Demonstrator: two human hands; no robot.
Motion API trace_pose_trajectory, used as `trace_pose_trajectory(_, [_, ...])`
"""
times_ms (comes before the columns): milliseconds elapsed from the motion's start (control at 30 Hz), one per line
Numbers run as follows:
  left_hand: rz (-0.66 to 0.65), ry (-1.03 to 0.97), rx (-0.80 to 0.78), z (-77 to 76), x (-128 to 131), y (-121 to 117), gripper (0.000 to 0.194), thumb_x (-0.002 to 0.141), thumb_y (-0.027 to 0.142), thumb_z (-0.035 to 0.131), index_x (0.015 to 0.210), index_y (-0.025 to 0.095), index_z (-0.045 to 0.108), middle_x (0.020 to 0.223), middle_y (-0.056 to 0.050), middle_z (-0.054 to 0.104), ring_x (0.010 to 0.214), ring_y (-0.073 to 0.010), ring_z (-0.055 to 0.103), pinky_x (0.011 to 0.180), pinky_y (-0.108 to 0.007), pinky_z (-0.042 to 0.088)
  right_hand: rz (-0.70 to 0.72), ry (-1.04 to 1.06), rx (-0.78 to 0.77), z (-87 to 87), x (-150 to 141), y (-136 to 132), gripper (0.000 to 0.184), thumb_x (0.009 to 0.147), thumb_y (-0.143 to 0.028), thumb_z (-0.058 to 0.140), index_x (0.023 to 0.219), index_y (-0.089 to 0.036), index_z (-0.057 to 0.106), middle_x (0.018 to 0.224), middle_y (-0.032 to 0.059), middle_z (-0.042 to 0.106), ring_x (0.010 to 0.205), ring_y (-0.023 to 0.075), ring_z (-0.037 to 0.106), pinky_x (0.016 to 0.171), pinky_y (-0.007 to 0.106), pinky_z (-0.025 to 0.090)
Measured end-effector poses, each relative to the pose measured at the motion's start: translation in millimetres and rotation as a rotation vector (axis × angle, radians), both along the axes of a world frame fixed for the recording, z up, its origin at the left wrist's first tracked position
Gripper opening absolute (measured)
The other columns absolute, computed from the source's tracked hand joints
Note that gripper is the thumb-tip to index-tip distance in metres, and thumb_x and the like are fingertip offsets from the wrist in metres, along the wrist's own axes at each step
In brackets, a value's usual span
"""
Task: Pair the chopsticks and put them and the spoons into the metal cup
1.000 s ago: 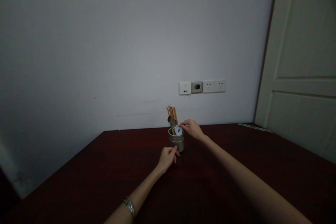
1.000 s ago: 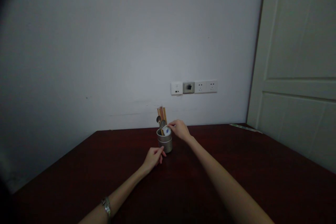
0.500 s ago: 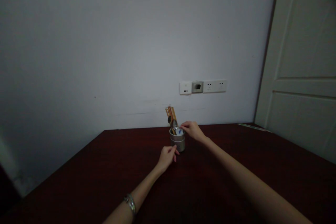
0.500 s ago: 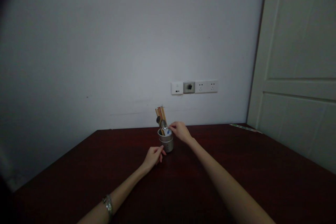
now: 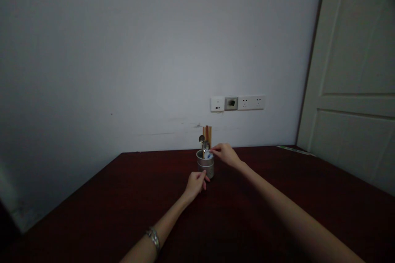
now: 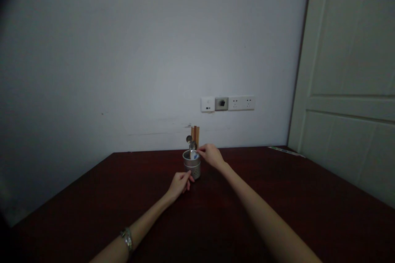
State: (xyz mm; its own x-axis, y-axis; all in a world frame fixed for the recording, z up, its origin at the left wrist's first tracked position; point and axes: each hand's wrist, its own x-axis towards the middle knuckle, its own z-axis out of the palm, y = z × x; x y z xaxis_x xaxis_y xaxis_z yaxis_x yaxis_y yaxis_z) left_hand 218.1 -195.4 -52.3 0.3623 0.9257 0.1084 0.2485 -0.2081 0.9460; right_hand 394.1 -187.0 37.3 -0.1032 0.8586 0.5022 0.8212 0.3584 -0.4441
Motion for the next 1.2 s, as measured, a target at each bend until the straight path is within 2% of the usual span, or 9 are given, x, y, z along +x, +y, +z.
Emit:
trace_pose_trajectory(433, [-0.010, 0.017, 0.019, -4.8, 0, 2, 0.056, 0.079, 0.057, 0.033, 0.065, 0.010, 0.059, 0.036, 0.004, 0.044, 0.028, -0.0054, 0.030, 0.035, -0.019, 0.020, -0.015, -0.001, -0.028, -0.1, -3, -3, 0.026, 0.077, -0.036, 0.052, 0.081, -0.019, 0.071, 0.073, 0.0044, 0.070, 0.067, 0.0163, 0.061, 0.062, 0.022, 0.043])
trace_pose_trajectory(667, [-0.017, 0.049, 0.050, 0.7, -1, -3, 0.055, 0.081, 0.055, 0.031, 0.064, 0.010, 0.060, 0.036, 0.003, 0.044, 0.029, -0.0057, 0.031, 0.036, -0.019, 0.022, -0.007, -0.005, -0.038, -0.5, -2, -4, 0.026, 0.076, -0.037, 0.053, 0.082, -0.019, 0.071, 0.075, 0.0052, 0.070, 0.069, 0.0168, 0.062, 0.063, 0.023, 0.043])
trace_pose_trajectory(1000, [-0.032, 0.056, 0.092, -2.4, -2, -3, 0.053, 0.081, 0.052, 0.032, 0.064, 0.011, 0.060, 0.036, 0.003, 0.044, 0.029, -0.0065, 0.031, 0.037, -0.020, 0.023, -0.020, 0.049, -0.019, 3.7, -1, -10, 0.027, 0.074, -0.040, 0.055, 0.087, -0.020, 0.069, 0.085, 0.0058, 0.070, 0.078, 0.0193, 0.062, 0.069, 0.025, 0.045])
trace_pose_trajectory(1100, [-0.018, 0.058, 0.118, -3.1, -2, -3, 0.051, 0.082, 0.049, 0.032, 0.062, 0.011, 0.060, 0.036, 0.003, 0.043, 0.030, -0.0069, 0.033, 0.039, -0.020, 0.025, -0.037, 0.122, -0.003, 0.6, 1, -15, 0.029, 0.074, -0.040, 0.054, 0.089, -0.019, 0.069, 0.087, 0.0070, 0.069, 0.080, 0.0200, 0.062, 0.070, 0.027, 0.045])
trace_pose_trajectory(1200, [0.004, 0.066, 0.155, -2.6, -2, -5, 0.051, 0.082, 0.048, 0.031, 0.062, 0.011, 0.060, 0.036, 0.003, 0.043, 0.032, -0.0072, 0.035, 0.041, -0.020, 0.027, -0.044, 0.183, -0.009, -10.5, 7, -22, 0.031, 0.076, -0.040, 0.052, 0.091, -0.019, 0.068, 0.088, 0.0068, 0.069, 0.081, 0.0202, 0.062, 0.071, 0.028, 0.045])
